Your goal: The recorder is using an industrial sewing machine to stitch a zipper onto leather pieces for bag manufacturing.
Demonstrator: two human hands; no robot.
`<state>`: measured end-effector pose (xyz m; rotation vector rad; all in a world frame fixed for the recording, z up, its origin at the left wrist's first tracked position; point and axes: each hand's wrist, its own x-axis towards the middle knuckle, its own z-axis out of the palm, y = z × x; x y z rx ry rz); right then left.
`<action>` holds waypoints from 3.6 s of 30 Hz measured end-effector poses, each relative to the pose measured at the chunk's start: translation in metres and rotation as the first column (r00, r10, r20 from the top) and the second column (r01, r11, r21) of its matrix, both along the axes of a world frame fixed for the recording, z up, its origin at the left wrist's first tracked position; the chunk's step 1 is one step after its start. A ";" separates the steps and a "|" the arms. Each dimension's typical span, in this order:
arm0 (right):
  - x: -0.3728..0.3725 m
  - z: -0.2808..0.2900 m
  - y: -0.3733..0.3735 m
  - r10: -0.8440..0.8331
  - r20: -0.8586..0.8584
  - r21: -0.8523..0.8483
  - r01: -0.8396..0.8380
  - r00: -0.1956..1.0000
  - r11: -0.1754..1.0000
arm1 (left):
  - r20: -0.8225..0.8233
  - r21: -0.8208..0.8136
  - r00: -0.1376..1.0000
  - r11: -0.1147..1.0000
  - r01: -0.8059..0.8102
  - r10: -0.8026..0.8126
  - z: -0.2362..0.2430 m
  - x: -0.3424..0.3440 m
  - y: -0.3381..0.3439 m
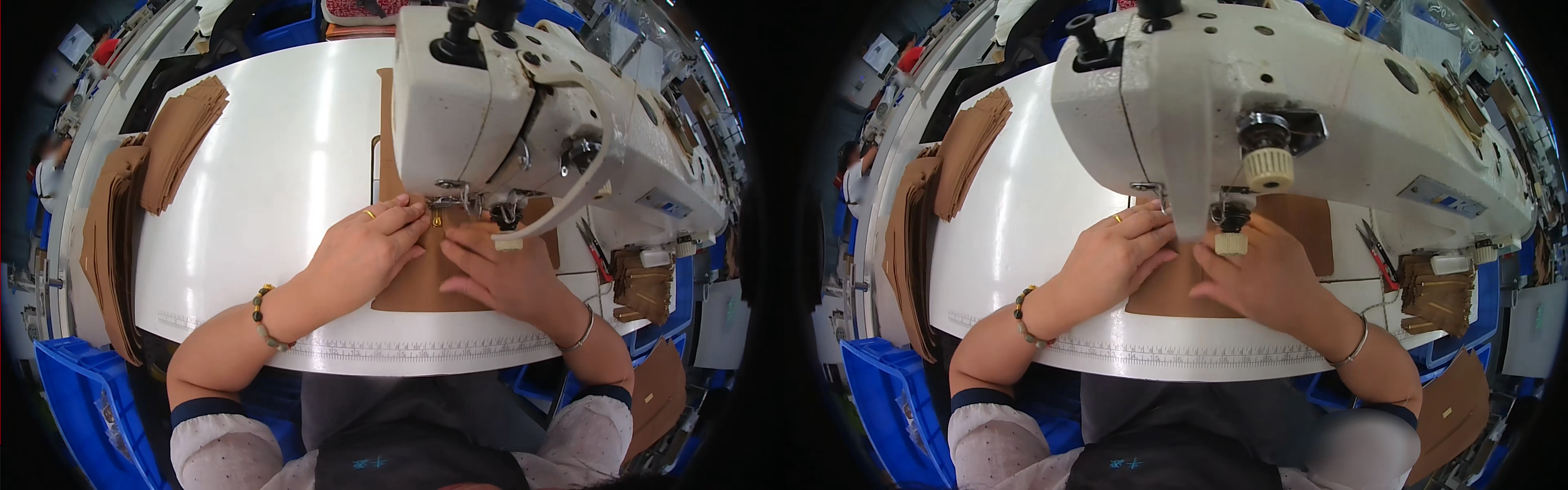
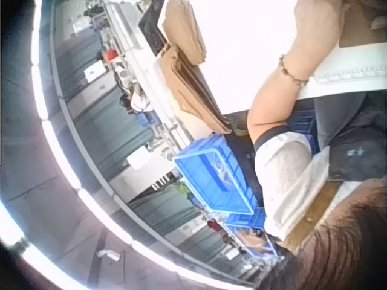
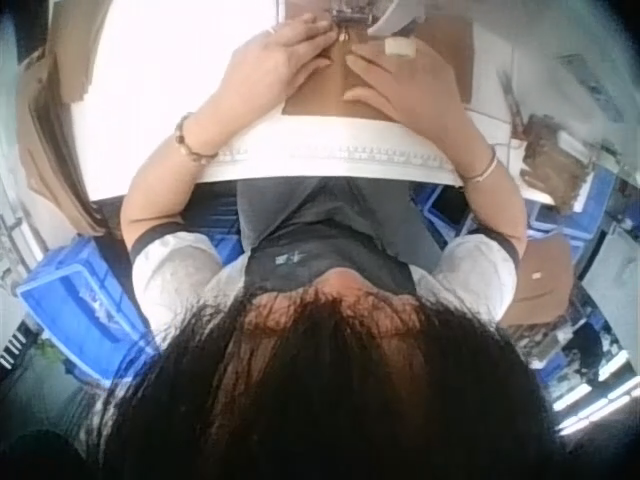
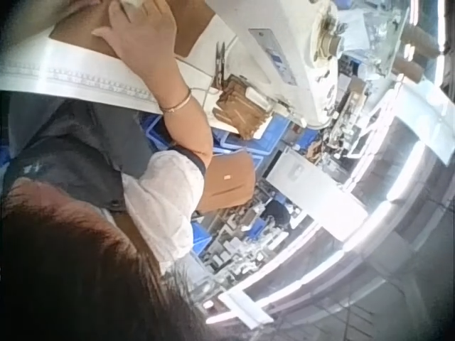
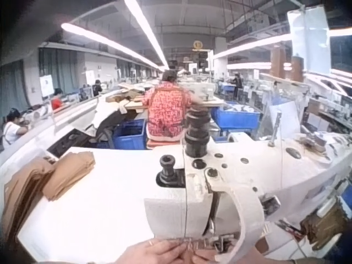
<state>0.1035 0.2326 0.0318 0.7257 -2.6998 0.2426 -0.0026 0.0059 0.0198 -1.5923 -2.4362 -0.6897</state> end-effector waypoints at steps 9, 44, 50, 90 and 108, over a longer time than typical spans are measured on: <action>0.009 0.001 -0.022 0.185 -0.216 0.093 -0.168 0.959 0.981 | 0.112 0.097 0.966 0.965 -0.242 0.231 0.025 -0.018 -0.017; 0.001 -0.002 -0.010 -0.096 0.186 -0.267 0.144 0.978 0.953 | -0.343 -0.149 0.916 0.975 0.165 -0.207 0.005 -0.004 -0.002; 0.009 -0.005 -0.017 -0.123 0.104 -0.051 0.129 0.987 0.990 | -0.180 -0.115 0.974 0.987 0.114 -0.134 0.023 -0.007 -0.012; 0.015 -0.004 -0.014 -0.091 0.024 -0.120 0.094 0.996 0.988 | -0.062 -0.137 0.997 0.990 0.027 -0.036 0.019 0.025 -0.005; -0.003 -0.013 -0.005 -0.141 -0.006 -0.131 0.139 0.990 0.982 | -0.057 -0.157 0.998 0.987 -0.014 0.005 0.013 0.003 0.005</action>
